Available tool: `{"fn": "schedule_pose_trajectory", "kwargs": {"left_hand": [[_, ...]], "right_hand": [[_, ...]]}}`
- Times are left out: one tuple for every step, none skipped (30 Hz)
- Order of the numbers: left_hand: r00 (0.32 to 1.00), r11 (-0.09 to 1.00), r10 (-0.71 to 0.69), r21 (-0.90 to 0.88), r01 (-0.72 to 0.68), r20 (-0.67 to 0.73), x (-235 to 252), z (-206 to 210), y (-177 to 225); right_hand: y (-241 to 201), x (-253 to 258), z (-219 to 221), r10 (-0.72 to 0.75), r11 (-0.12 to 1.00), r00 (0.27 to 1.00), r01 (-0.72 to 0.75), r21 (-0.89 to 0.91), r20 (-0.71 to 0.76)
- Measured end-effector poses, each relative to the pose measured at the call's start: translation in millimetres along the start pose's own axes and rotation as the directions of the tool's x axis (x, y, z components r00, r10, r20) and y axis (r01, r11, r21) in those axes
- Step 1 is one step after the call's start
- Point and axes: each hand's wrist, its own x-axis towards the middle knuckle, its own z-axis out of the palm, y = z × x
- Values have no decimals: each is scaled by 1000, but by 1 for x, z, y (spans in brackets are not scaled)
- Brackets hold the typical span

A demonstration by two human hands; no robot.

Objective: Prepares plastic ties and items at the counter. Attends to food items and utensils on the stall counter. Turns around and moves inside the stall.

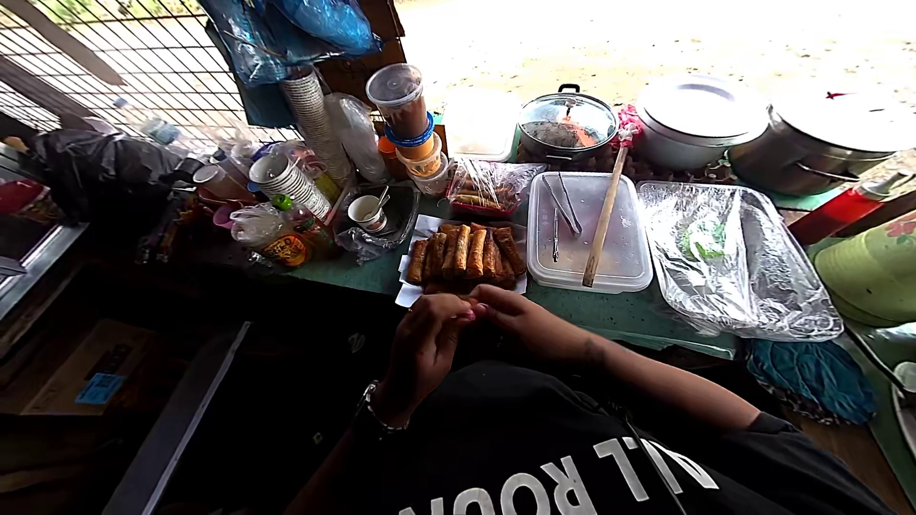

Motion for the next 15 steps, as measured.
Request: {"fn": "schedule_pose_trajectory", "kwargs": {"left_hand": [[981, 965, -191, -179, 190, 9, 0, 1, 5], [914, 835, -400, -385, 393, 67, 2, 1, 13], [802, 619, -579, -560, 551, 148, 7, 0, 20], [684, 422, -698, -650, 632, 213, 12, 0, 27], [617, 325, -747, -674, 663, 246, 16, -1, 31], [617, 335, -752, -670, 662, 233, 16, -1, 32], [669, 426, -720, -641, 638, 187, 15, 0, 30], [745, 560, -654, -581, 591, 128, 12, 0, 26], [822, 699, -564, -487, 524, 74, 9, 1, 22], [889, 822, -457, -367, 436, 33, 7, 1, 18], [943, 915, -333, -237, 325, 6, 6, 2, 13], [980, 975, -198, -102, 197, -2, 4, 2, 9], [998, 998, -59, 22, 59, 7, 2, 1, 5], [996, 990, 79, 112, -83, 34, 0, -1, 1], [978, 967, 200, 150, -208, 66, 0, -3, -3]], "right_hand": [[7, 1, 4, -207, 942, 974, 171, -287, -97], [13, 2, 7, -413, 782, 903, 286, -554, -117], [17, 3, 7, -556, 589, 828, 332, -737, -71], [19, 3, 6, -631, 429, 776, 335, -839, -14], [20, 3, 6, -656, 347, 755, 315, -884, 12], [20, 3, 7, -647, 337, 763, 287, -897, 1], [21, 3, 9, -620, 381, 784, 259, -887, -37], [21, 3, 10, -578, 453, 811, 232, -861, -86], [20, 3, 12, -522, 544, 843, 208, -813, -133], [19, 2, 13, -449, 645, 877, 188, -740, -169], [17, 1, 13, -366, 747, 911, 168, -644, -188], [15, 0, 12, -272, 844, 945, 145, -517, -180], [13, 0, 10, -167, 927, 976, 108, -359, -140], [11, -1, 7, -56, 985, 996, 43, -165, -71], [8, -1, 4, 72, 996, 997, -73, 57, 24]]}}
